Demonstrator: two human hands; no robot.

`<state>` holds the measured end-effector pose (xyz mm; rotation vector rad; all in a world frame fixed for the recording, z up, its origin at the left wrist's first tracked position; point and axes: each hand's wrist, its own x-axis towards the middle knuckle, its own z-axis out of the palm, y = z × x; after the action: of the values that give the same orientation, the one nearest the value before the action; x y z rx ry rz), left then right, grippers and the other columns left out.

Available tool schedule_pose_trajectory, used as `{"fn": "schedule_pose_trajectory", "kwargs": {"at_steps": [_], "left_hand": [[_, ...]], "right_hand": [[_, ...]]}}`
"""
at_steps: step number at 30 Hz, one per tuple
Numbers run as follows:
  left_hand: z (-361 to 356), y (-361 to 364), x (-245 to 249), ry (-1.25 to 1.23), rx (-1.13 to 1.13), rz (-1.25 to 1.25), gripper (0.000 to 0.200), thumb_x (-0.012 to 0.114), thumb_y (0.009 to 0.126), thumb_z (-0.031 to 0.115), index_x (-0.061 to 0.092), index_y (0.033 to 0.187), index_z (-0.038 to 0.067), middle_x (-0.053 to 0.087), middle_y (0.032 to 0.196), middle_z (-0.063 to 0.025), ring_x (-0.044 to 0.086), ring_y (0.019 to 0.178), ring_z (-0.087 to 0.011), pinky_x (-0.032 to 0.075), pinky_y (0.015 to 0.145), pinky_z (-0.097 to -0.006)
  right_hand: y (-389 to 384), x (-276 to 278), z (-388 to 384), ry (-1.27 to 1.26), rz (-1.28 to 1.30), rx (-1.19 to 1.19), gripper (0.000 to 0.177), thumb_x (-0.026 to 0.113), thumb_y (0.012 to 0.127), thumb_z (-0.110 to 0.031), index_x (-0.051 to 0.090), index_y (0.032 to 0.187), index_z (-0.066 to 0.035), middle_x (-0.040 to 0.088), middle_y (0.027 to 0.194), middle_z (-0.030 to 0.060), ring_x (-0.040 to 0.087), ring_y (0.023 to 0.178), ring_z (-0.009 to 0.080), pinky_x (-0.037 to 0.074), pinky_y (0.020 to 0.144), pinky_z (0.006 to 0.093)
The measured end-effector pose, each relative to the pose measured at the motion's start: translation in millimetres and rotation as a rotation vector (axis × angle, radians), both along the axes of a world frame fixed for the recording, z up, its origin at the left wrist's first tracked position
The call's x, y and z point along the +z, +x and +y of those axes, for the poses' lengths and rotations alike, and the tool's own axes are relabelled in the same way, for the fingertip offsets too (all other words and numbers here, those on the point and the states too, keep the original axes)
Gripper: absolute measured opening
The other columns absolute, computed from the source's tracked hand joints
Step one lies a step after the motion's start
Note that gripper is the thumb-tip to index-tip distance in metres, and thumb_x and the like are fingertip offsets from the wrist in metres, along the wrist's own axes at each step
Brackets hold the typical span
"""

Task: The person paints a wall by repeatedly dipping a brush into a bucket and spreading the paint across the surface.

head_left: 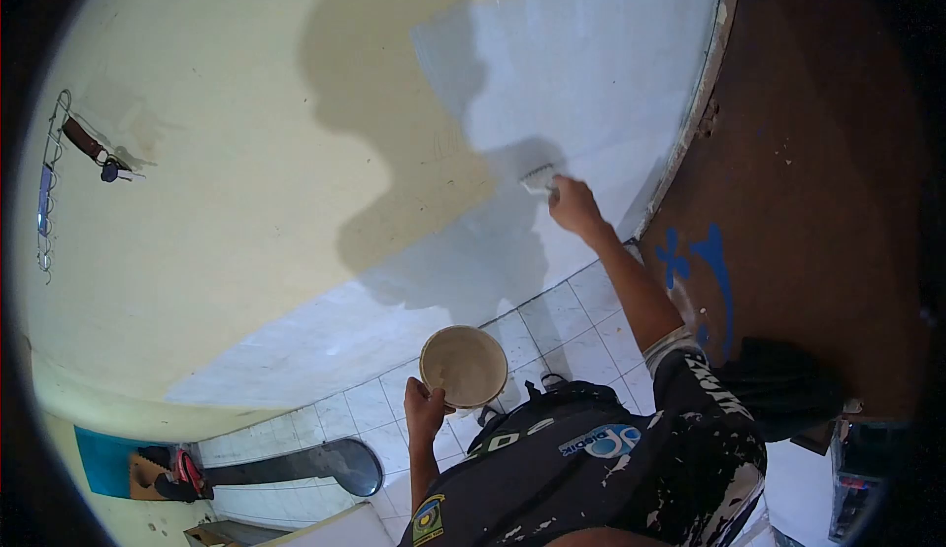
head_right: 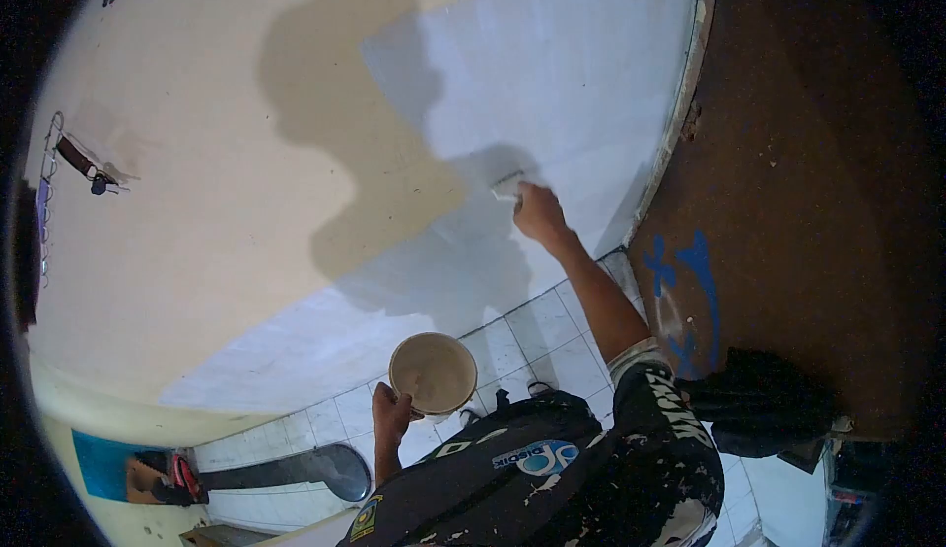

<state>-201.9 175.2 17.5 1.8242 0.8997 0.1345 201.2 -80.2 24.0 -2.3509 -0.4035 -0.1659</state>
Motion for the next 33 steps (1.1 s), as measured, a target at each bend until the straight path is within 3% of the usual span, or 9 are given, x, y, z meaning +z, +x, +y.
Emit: {"fn": "schedule_pose_trajectory", "kwargs": {"at_steps": [2, 5, 7, 13, 20, 26, 28, 30, 33], "left_hand": [[12.4, -5.7, -16.7, 0.362, -0.147, 0.055, 0.027, 0.066, 0.080, 0.008, 0.041, 0.081, 0.001, 0.047, 0.072, -0.0088, 0.056, 0.056, -0.0190, 0.055, 0.045, -0.0377], [11.7, -3.5, -16.1, 0.372, -0.169, 0.038, 0.027, 0.066, 0.082, 0.006, 0.039, 0.083, 0.000, 0.048, 0.073, -0.0097, 0.061, 0.058, -0.0206, 0.058, 0.045, -0.0369], [1.2, 4.5, 0.9, 0.212, -0.119, 0.003, 0.026, 0.065, 0.083, 0.005, 0.039, 0.084, 0.000, 0.048, 0.073, -0.0098, 0.063, 0.058, -0.0218, 0.059, 0.045, -0.0368], [-3.7, 17.2, 8.9, 0.030, -0.090, 0.000, 0.025, 0.064, 0.084, 0.004, 0.039, 0.085, 0.000, 0.047, 0.072, -0.0093, 0.065, 0.058, -0.0227, 0.058, 0.043, -0.0362], [4.6, 1.1, -8.9, 0.150, -0.144, -0.048, 0.023, 0.062, 0.084, 0.003, 0.039, 0.084, 0.000, 0.048, 0.072, -0.0097, 0.065, 0.058, -0.0230, 0.058, 0.043, -0.0369], [-18.6, -2.8, 36.3, 0.040, -0.077, -0.018, 0.025, 0.064, 0.084, 0.005, 0.039, 0.083, 0.000, 0.051, 0.073, -0.0105, 0.065, 0.058, -0.0228, 0.057, 0.044, -0.0368], [-16.5, -4.6, 39.5, 0.104, -0.097, 0.014, 0.026, 0.064, 0.084, 0.006, 0.039, 0.083, 0.000, 0.051, 0.073, -0.0109, 0.065, 0.058, -0.0227, 0.057, 0.044, -0.0368], [-10.4, -17.5, 26.9, 0.104, -0.106, 0.063, 0.026, 0.065, 0.084, 0.007, 0.040, 0.084, 0.000, 0.053, 0.072, -0.0121, 0.067, 0.057, -0.0243, 0.057, 0.046, -0.0378], [8.2, -48.4, -10.1, 0.391, -0.210, 0.034, 0.025, 0.066, 0.083, 0.008, 0.042, 0.085, -0.001, 0.054, 0.071, -0.0133, 0.067, 0.056, -0.0256, 0.057, 0.047, -0.0387]], "right_hand": [[-4.0, 75.7, -3.4, 0.050, -0.072, 0.044, 0.020, 0.061, 0.086, -0.010, 0.063, 0.103, 0.001, 0.068, 0.095, 0.0277, 0.065, 0.094, 0.0465, 0.053, 0.084, 0.0529], [-9.1, 160.4, -10.6, 0.092, -0.209, 0.110, 0.021, 0.061, 0.087, -0.008, 0.063, 0.105, 0.002, 0.068, 0.093, 0.0282, 0.065, 0.092, 0.0463, 0.052, 0.083, 0.0520], [-21.8, 209.8, -15.1, 0.130, -0.217, 0.092, 0.032, 0.065, 0.090, -0.011, 0.064, 0.118, 0.004, 0.069, 0.095, 0.0283, 0.071, 0.088, 0.0404, 0.054, 0.076, 0.0419], [-56.8, 288.2, -7.0, 0.385, -0.379, 0.071, 0.026, 0.060, 0.091, -0.007, 0.060, 0.115, 0.001, 0.068, 0.086, 0.0257, 0.066, 0.085, 0.0437, 0.053, 0.074, 0.0504], [2.2, 64.3, 14.0, 0.267, -0.735, 0.035, 0.037, 0.064, 0.091, -0.009, 0.060, 0.127, -0.002, 0.064, 0.092, 0.0236, 0.066, 0.077, 0.0416, 0.056, 0.064, 0.0486], [-41.1, -84.1, -19.3, 0.136, 0.010, -0.015, 0.043, 0.067, 0.089, -0.013, 0.056, 0.128, 0.002, 0.067, 0.088, 0.0227, 0.067, 0.077, 0.0431, 0.054, 0.073, 0.0498], [-49.1, -210.4, -34.8, 0.185, -0.395, -0.129, 0.045, 0.071, 0.088, -0.016, 0.056, 0.127, -0.001, 0.067, 0.079, 0.0169, 0.066, 0.064, 0.0322, 0.053, 0.059, 0.0464], [-116.5, -132.6, -57.8, 0.476, 0.822, -0.141, 0.044, 0.072, 0.089, -0.017, 0.055, 0.127, -0.005, 0.062, 0.073, 0.0090, 0.059, 0.056, 0.0182, 0.048, 0.046, 0.0378], [-194.9, -123.3, -68.1, 0.655, 1.080, -0.122, 0.036, 0.071, 0.092, -0.014, 0.054, 0.124, -0.008, 0.053, 0.071, 0.0022, 0.044, 0.054, 0.0091, 0.033, 0.041, 0.0265]]}}
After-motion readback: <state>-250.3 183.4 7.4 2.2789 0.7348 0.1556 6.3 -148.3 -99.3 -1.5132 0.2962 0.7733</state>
